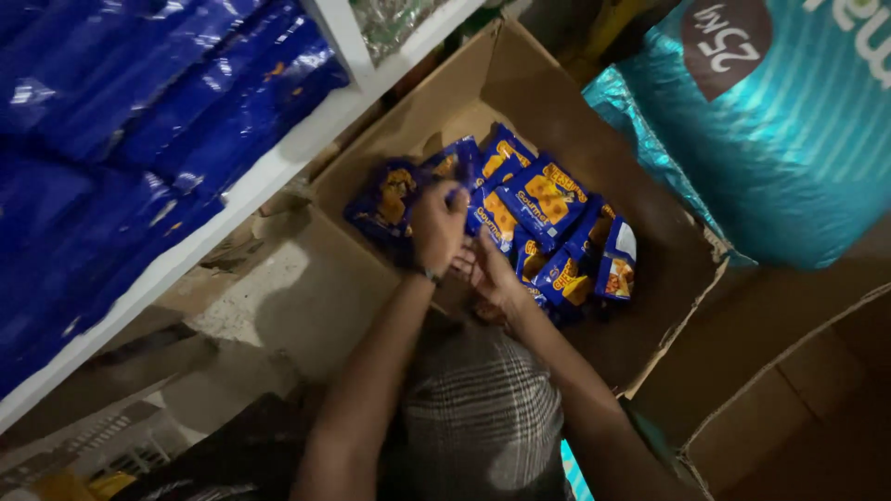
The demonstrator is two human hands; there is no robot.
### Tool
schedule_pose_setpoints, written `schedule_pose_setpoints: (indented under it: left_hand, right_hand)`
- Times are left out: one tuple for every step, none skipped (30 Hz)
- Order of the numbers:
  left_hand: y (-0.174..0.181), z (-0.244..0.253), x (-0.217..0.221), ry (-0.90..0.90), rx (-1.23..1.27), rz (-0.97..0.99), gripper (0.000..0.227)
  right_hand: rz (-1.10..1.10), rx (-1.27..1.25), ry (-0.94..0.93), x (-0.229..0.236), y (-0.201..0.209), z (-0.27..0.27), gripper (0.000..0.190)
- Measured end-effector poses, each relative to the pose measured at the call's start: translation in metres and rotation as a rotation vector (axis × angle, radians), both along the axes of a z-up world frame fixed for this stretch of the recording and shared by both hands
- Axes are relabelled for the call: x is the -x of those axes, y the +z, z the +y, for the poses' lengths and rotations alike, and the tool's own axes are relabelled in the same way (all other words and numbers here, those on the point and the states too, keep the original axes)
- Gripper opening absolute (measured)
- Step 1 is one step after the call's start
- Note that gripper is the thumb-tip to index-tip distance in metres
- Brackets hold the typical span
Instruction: Organizes and inspects blue snack packages on a retail shelf and in a box on the floor.
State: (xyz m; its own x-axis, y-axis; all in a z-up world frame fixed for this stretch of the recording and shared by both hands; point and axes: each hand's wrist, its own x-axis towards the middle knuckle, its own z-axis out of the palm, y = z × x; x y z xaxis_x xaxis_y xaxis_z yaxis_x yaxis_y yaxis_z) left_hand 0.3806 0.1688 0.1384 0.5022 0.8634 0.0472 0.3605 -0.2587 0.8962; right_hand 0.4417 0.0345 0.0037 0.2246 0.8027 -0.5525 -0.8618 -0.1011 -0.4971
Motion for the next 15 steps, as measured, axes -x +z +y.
schedule_pose_setpoints:
  left_hand:
    - [0.021, -0.008, 0.009, -0.059, -0.064, -0.035, 0.023]
    - [0.043, -0.016, 0.018, -0.117, -0.128, -0.069, 0.021]
    - [0.054, -0.017, 0.031, -0.114, -0.143, -0.077, 0.021]
    - [0.066, -0.019, 0.044, -0.174, -0.13, -0.139, 0.021]
    - [0.078, -0.02, 0.057, -0.236, -0.118, -0.202, 0.021]
    - [0.095, -0.021, 0.074, -0.235, -0.134, -0.21, 0.021]
    - [0.112, -0.023, 0.092, -0.31, -0.04, -0.184, 0.02]
    - [0.129, -0.026, 0.111, -0.385, 0.052, -0.156, 0.019]
    - [0.134, -0.024, 0.127, -0.384, 0.041, -0.162, 0.019]
    - [0.138, -0.022, 0.143, -0.351, -0.014, -0.085, 0.02]
    - [0.142, -0.021, 0.16, -0.309, -0.069, -0.011, 0.022]
    - [0.152, -0.022, 0.169, -0.301, -0.08, -0.021, 0.022]
    - [0.162, -0.023, 0.18, -0.34, 0.042, -0.096, 0.027]
    - [0.173, -0.024, 0.191, -0.379, 0.164, -0.172, 0.035]
    - [0.19, -0.028, 0.197, -0.364, 0.143, -0.181, 0.035]
  right_hand:
    - [0.11, -0.128, 0.0, -0.005, -0.005, -0.002, 0.055]
    - [0.22, -0.257, 0.003, -0.011, -0.01, -0.004, 0.058]
    - [0.212, -0.27, 0.009, -0.011, 0.004, -0.003, 0.058]
    - [0.264, -0.353, -0.024, -0.011, 0.018, -0.002, 0.055]
    - [0.316, -0.437, -0.058, -0.012, 0.033, -0.001, 0.052]
    - [0.308, -0.451, -0.051, -0.014, 0.055, -0.003, 0.052]
    - [0.243, -0.396, -0.14, -0.014, 0.077, -0.005, 0.047]
    - [0.179, -0.342, -0.23, -0.013, 0.098, -0.008, 0.043]
    - [0.172, -0.352, -0.226, -0.012, 0.126, -0.01, 0.043]
    - [0.036, -0.362, -0.265, -0.009, 0.154, -0.013, 0.038]
    - [-0.103, -0.372, -0.297, -0.007, 0.181, -0.016, 0.035]
    - [-0.111, -0.383, -0.287, -0.005, 0.203, -0.016, 0.035]
    - [-0.24, -0.438, -0.251, -0.001, 0.226, -0.015, 0.035]
    - [-0.369, -0.492, -0.214, 0.004, 0.249, -0.014, 0.035]
    - [-0.374, -0.513, -0.198, 0.008, 0.27, -0.011, 0.035]
